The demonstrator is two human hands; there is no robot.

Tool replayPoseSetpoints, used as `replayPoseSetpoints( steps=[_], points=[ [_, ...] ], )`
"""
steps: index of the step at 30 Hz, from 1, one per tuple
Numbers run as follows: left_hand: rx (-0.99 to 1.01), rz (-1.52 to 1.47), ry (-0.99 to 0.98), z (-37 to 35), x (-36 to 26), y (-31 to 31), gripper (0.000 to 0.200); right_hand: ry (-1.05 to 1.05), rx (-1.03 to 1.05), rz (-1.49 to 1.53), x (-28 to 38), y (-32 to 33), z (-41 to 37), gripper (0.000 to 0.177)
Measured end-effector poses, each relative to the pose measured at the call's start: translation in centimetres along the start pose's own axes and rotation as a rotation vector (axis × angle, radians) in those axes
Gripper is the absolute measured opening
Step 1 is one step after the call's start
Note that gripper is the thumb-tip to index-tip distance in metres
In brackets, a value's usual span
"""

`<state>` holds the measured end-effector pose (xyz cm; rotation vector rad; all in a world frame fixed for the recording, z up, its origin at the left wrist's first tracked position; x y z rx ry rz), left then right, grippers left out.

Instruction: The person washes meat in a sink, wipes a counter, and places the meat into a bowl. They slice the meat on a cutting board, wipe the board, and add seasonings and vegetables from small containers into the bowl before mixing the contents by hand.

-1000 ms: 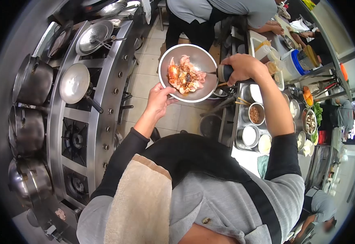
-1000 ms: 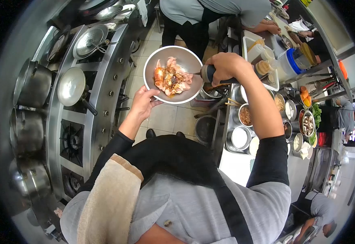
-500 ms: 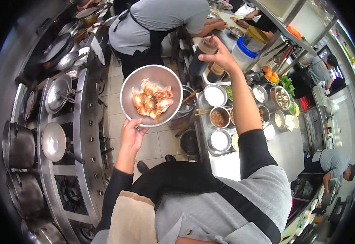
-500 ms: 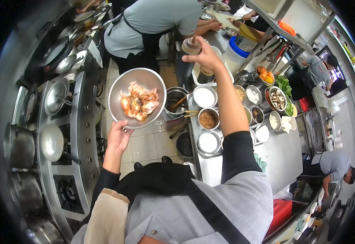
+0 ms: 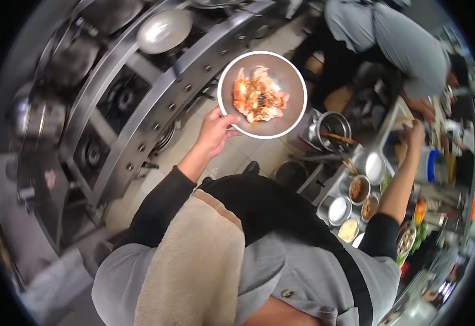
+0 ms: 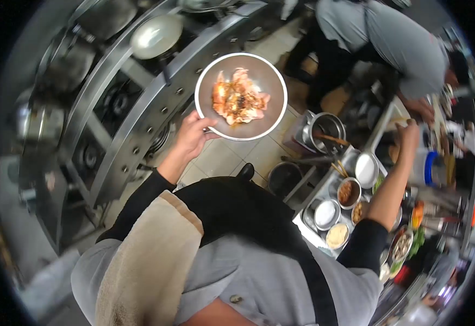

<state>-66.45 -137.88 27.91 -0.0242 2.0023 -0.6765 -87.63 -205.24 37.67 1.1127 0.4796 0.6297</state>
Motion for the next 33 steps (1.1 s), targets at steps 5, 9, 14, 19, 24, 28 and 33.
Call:
replayPoseSetpoints(
  steps=[5,9,14,19,24,28,33],
  points=[
    [-0.183,0.042,-0.069,-2.2,0.4,-0.8,0.021,0.417,0.474,0.963,37.5,12.6,-14.1,0.027],
    [-0.302,-0.025,-0.070,-5.5,0.6,6.3,0.025,0.945,0.480,0.658,58.4,7.4,-29.5,0.070],
    [-0.524,-0.074,-0.068,-9.9,2.8,18.2,0.019,1.207,0.661,0.674,69.7,3.2,-36.3,0.070],
    [-0.576,-0.214,-0.133,-15.8,1.8,25.7,0.024,1.482,0.714,0.749,76.0,8.7,-43.1,0.052],
    [-0.568,-0.206,-0.191,-20.5,-1.4,27.9,0.031,1.141,0.617,0.895,76.9,11.2,-46.0,0.070],
    [-0.647,-0.304,-0.190,-21.8,-0.2,29.0,0.030,1.274,0.956,0.843,80.9,9.0,-52.1,0.064],
    [-0.759,-0.293,-0.199,-23.7,0.6,32.5,0.030,1.487,0.759,1.035,81.1,13.9,-52.5,0.045]
  ],
)
Point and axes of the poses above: each hand's wrist, its own z-axis towards the middle knuckle, its own y-axis out of the back of the hand, x = y × z, the point moved 6 cm from there along z, towards the middle knuckle
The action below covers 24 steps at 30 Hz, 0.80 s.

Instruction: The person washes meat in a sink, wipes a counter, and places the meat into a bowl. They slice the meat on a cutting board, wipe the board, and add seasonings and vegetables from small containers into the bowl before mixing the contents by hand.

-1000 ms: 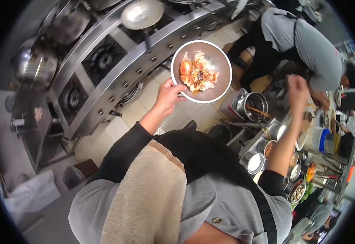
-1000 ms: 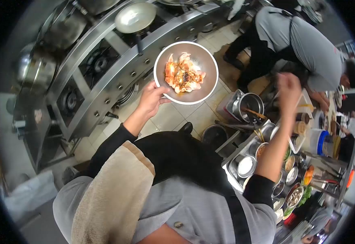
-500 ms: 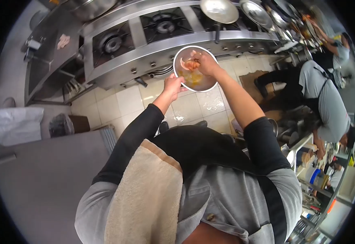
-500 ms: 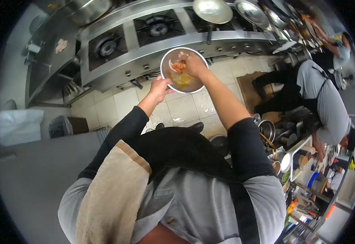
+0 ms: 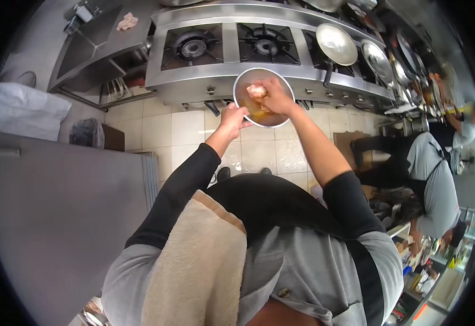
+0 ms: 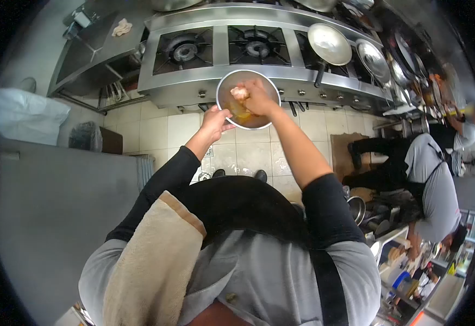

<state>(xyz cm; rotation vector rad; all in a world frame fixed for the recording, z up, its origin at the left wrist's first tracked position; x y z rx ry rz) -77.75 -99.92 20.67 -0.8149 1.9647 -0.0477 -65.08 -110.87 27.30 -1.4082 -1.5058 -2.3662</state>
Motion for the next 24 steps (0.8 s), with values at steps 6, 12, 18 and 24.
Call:
replayPoseSetpoints(
  steps=[6,12,18,24],
  points=[
    [0.081,-0.003,0.012,-2.8,-1.8,-1.6,0.028,-0.221,0.012,0.236,-1.6,-1.0,-0.9,0.055],
    [0.020,-0.071,0.055,-1.4,1.6,-1.7,0.031,-0.171,0.001,-0.212,0.2,0.2,0.1,0.040],
    [0.059,-0.090,0.019,-2.1,-0.7,-0.9,0.030,-0.116,0.214,0.179,-1.0,1.1,-1.3,0.064],
    [0.065,-0.050,0.039,-1.9,0.5,-2.8,0.032,-0.169,0.171,0.160,-1.4,-1.3,-0.4,0.054]
  ],
)
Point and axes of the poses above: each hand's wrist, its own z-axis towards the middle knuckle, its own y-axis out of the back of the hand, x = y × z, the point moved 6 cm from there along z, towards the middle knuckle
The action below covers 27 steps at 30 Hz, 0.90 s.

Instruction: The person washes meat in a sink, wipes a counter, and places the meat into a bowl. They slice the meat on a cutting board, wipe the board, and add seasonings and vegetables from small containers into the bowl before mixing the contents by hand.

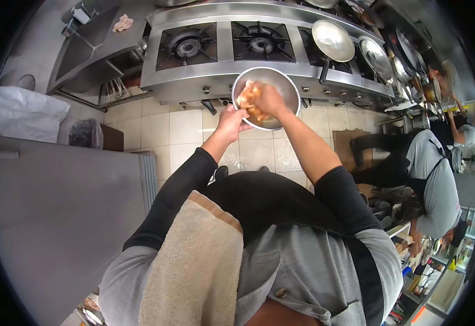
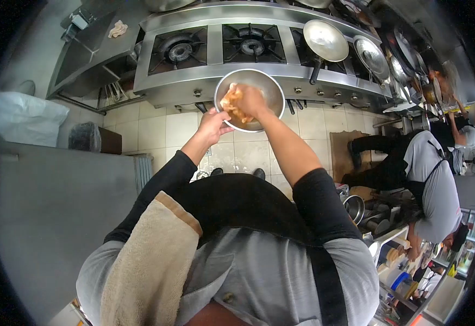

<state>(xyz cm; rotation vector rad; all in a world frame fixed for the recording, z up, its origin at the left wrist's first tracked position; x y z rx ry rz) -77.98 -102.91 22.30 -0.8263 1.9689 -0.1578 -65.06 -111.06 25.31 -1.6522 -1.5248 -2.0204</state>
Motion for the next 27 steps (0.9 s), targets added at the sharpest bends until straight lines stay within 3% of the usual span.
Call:
replayPoseSetpoints(
  steps=[2,3,5,6,7,9,10,11,14,16,17,19,20,21,23,24,25,27],
  points=[
    [-0.025,-0.008,0.003,0.5,0.7,1.1,0.034,0.046,-0.358,-0.416,0.7,2.4,0.0,0.040],
    [-0.027,-0.009,0.001,1.2,0.6,1.7,0.034,0.049,-0.357,-0.416,0.8,2.8,0.2,0.040],
    [-0.025,-0.029,0.016,1.8,1.0,2.9,0.034,0.043,0.119,-0.320,0.2,1.4,0.4,0.035],
    [-0.013,-0.023,0.014,1.7,0.6,3.2,0.033,-0.021,0.314,-0.064,-0.4,1.7,0.5,0.053],
    [-0.016,-0.026,0.017,1.4,0.6,3.4,0.033,-0.023,0.319,-0.064,-0.7,1.6,0.0,0.053],
    [0.049,-0.006,0.017,0.6,-0.3,2.7,0.031,0.044,-0.067,-0.291,-0.3,3.8,-1.1,0.074],
    [0.056,-0.005,0.022,0.2,-0.3,1.9,0.031,0.054,0.174,-0.170,-0.8,1.0,-0.9,0.091],
    [0.073,-0.002,0.017,0.1,-0.2,0.9,0.031,0.152,0.057,-0.176,-0.5,-0.4,-0.9,0.087],
    [0.042,0.012,0.035,0.4,0.7,0.6,0.031,0.049,0.120,-0.159,0.4,-0.7,-0.5,0.081],
    [-0.022,0.024,0.061,0.6,1.6,2.0,0.031,-0.371,0.068,-0.379,3.6,2.0,-2.2,0.076],
    [-0.022,0.021,0.051,1.0,1.6,2.5,0.031,-0.366,0.073,-0.378,2.3,1.3,-1.8,0.076],
    [-0.035,0.009,0.042,1.3,1.2,3.6,0.030,-0.194,-0.109,-0.299,-1.6,1.2,0.1,0.081],
    [-0.026,0.004,0.037,1.3,0.7,4.1,0.031,-0.215,0.212,-0.015,-3.4,0.8,0.9,0.080],
    [-0.014,-0.001,0.031,0.9,-0.2,4.2,0.031,-0.210,0.220,-0.014,-2.8,1.5,0.0,0.080],
    [0.015,0.010,0.043,-0.1,-1.0,4.0,0.032,0.222,0.190,-0.337,0.4,2.3,-2.8,0.083],
    [0.073,0.002,0.054,-0.4,-0.9,3.3,0.031,0.275,0.213,-0.502,1.0,0.9,-3.3,0.095],
    [0.135,-0.006,0.063,-0.6,-0.9,2.3,0.031,0.277,0.244,-0.266,1.7,-0.6,-3.2,0.089],
    [0.115,0.024,0.069,-0.8,-0.3,1.2,0.029,0.257,0.190,-0.170,1.0,-1.2,-2.1,0.081]
  ],
)
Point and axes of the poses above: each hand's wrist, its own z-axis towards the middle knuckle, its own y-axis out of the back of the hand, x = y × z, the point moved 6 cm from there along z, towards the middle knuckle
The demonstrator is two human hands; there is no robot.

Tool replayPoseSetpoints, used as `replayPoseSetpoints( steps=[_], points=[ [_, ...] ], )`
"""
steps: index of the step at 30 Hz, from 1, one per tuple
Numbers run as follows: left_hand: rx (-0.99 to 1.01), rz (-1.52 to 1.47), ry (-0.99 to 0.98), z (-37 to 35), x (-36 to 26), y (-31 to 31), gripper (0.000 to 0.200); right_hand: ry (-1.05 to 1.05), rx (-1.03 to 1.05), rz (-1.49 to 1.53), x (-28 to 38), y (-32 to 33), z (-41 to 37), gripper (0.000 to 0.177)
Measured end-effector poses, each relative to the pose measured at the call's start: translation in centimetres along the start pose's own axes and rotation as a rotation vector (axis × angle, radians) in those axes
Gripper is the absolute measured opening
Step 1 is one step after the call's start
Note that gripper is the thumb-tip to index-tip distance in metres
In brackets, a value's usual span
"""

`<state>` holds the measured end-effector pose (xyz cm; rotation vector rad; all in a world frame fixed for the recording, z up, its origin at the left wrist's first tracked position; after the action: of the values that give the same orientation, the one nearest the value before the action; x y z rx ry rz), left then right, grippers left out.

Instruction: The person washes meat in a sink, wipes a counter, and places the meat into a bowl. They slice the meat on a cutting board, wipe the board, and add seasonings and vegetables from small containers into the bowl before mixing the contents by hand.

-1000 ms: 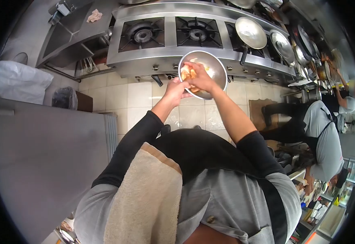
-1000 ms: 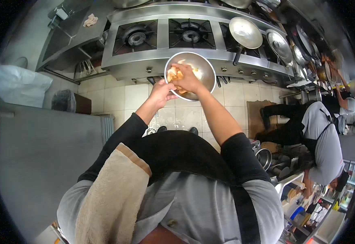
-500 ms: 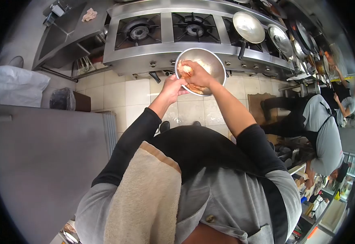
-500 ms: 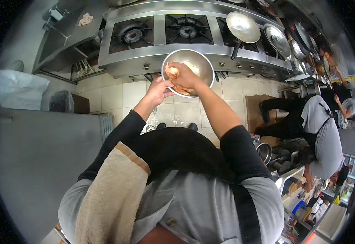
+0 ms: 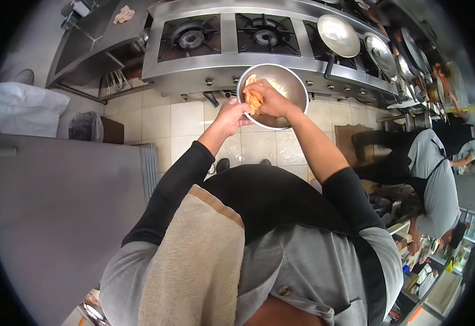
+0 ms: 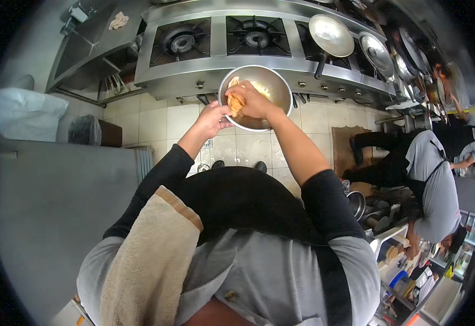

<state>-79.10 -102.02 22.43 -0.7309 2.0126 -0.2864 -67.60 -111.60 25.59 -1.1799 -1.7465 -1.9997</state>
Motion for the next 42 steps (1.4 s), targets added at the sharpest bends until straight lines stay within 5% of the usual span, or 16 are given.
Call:
replayPoseSetpoints(
  steps=[5,7,10,12,14,16,19,22,23,26,27,30,38,39,40,42],
  points=[
    [-0.088,0.040,-0.008,0.6,1.1,1.4,0.029,-0.260,0.031,-0.242,-2.5,2.2,1.2,0.059],
    [-0.070,0.012,-0.025,0.6,1.1,1.9,0.029,-0.483,0.069,-0.225,-1.9,4.0,1.2,0.077],
    [-0.043,-0.013,-0.017,0.0,0.6,2.0,0.030,-0.560,0.007,-0.212,-1.3,6.7,0.8,0.071],
    [-0.028,-0.002,-0.019,-0.3,-0.2,1.9,0.030,-0.366,-0.144,-0.261,0.5,6.2,-0.1,0.061],
    [-0.008,0.011,-0.018,-0.6,-0.4,0.9,0.031,0.301,-0.349,-0.723,3.5,3.3,-1.1,0.061],
    [-0.036,0.024,-0.056,-0.4,-0.6,-0.3,0.031,0.300,-0.297,-0.399,1.9,1.5,-0.7,0.072],
    [-0.083,0.028,-0.046,0.9,1.0,1.3,0.031,-0.336,-0.165,-0.147,-3.5,1.6,0.2,0.061],
    [-0.147,0.015,-0.051,0.9,1.1,2.5,0.033,-0.528,0.003,-0.047,-6.4,2.0,0.9,0.070],
    [-0.142,0.003,-0.053,1.0,1.2,3.1,0.033,-0.461,0.056,0.446,-6.0,1.4,1.2,0.084],
    [-0.142,-0.012,-0.040,-0.1,0.2,3.2,0.031,-0.638,0.014,0.080,-0.1,6.0,-0.9,0.078],
    [-0.122,0.008,-0.029,-0.4,-0.1,2.9,0.031,-0.638,0.014,0.080,-0.2,5.2,-1.3,0.078],
    [-0.070,0.059,-0.015,-0.9,-0.1,0.8,0.033,0.311,-0.182,-0.542,3.0,1.2,-1.5,0.075],
    [-0.053,0.049,-0.039,0.2,1.0,-0.3,0.033,-0.346,-0.045,-0.097,-3.4,5.0,-1.6,0.053],
    [-0.022,0.059,-0.043,0.4,0.7,-0.2,0.034,-0.651,0.116,0.089,-3.2,5.7,-3.0,0.062],
    [-0.014,0.068,-0.039,0.6,0.5,-0.2,0.034,-0.657,0.106,0.094,-2.9,6.0,-4.3,0.062],
    [0.015,0.091,-0.039,0.3,-0.5,-1.5,0.035,-0.194,-0.129,-0.293,0.6,7.9,-6.5,0.079]
  ],
)
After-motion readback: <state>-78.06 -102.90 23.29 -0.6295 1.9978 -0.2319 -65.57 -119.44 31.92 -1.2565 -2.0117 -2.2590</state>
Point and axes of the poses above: each hand's wrist, its own z-axis towards the middle knuckle, its own y-axis out of the back of the hand, x = y × z, the point moved 6 cm from there along z, towards the middle knuckle
